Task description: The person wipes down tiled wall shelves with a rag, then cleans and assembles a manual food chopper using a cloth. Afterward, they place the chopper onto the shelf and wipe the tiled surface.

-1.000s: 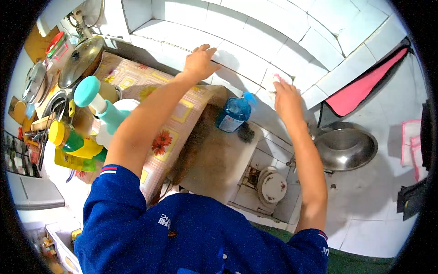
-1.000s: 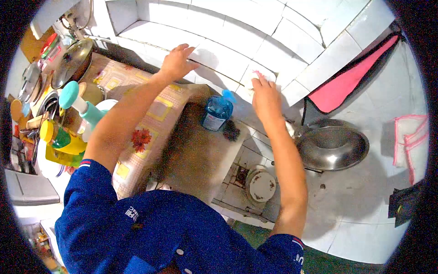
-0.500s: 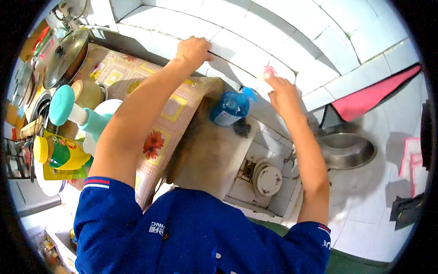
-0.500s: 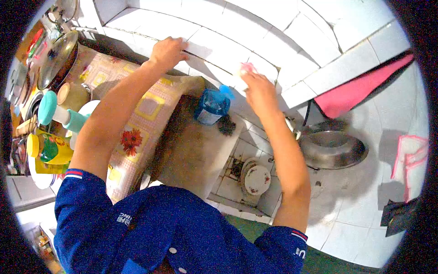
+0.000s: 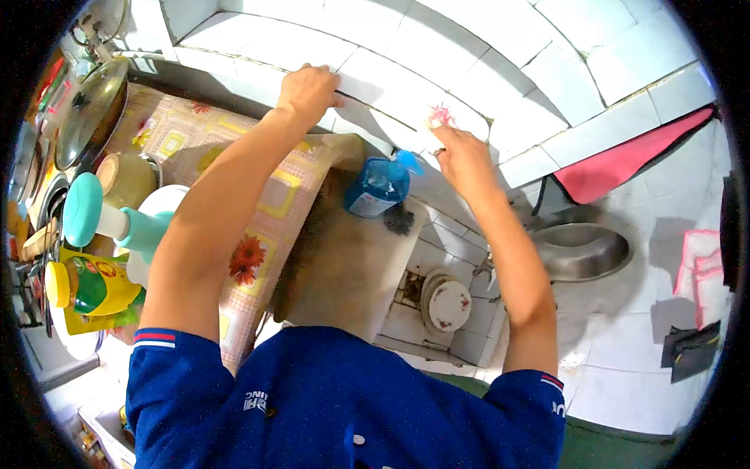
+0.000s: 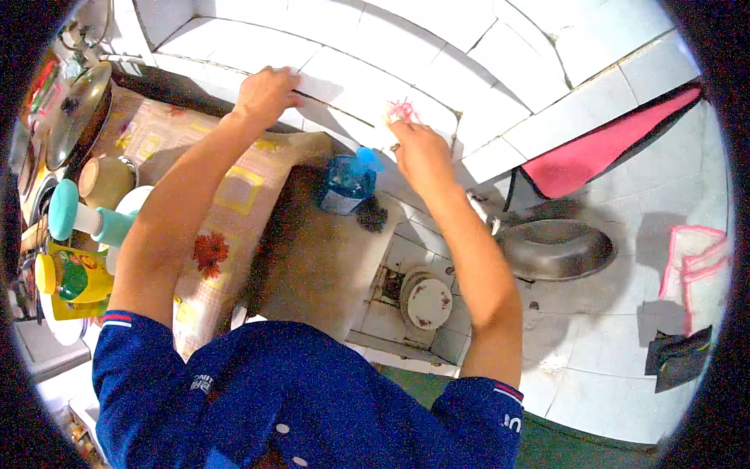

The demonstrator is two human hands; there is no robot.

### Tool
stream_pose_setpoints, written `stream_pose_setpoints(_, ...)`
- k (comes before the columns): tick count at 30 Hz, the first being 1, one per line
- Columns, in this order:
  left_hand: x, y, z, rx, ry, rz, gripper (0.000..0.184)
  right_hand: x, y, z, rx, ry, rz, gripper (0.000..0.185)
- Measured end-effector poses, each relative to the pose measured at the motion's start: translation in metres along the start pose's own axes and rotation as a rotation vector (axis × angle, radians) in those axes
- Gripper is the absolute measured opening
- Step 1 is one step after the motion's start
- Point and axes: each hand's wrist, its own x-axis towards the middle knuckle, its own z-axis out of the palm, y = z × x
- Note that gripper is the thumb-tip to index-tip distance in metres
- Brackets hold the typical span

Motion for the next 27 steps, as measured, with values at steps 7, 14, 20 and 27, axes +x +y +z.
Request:
stream_pose_setpoints(7, -0.002, 0.001, 0.002, 0.034, 0.028, 0.014, 0.029, 0.02, -0.02, 0.008, -0.035, 0.016, -0.025, 0.031)
stream_pose_setpoints(14, 0.002, -0.002, 0.007, 0.06, -0.01, 0.023, 0.031, 0.004, -0.01, -0.023, -0.296, -0.182, 0.159, 0.024)
stream_pose_setpoints(20, 0.002, 0.001, 0.002, 0.059, -0.03, 0.005, 0.03, 0.029, -0.002, -0.069, -0.654, -0.118, -0.068, 0.01)
stream_pose_setpoints(27, -0.001, -0.002, 0.011, 0.021, 0.056, 0.029, 0.026, 0.032, 0.011, -0.058, -0.84, -0.607, 0.12, 0.018)
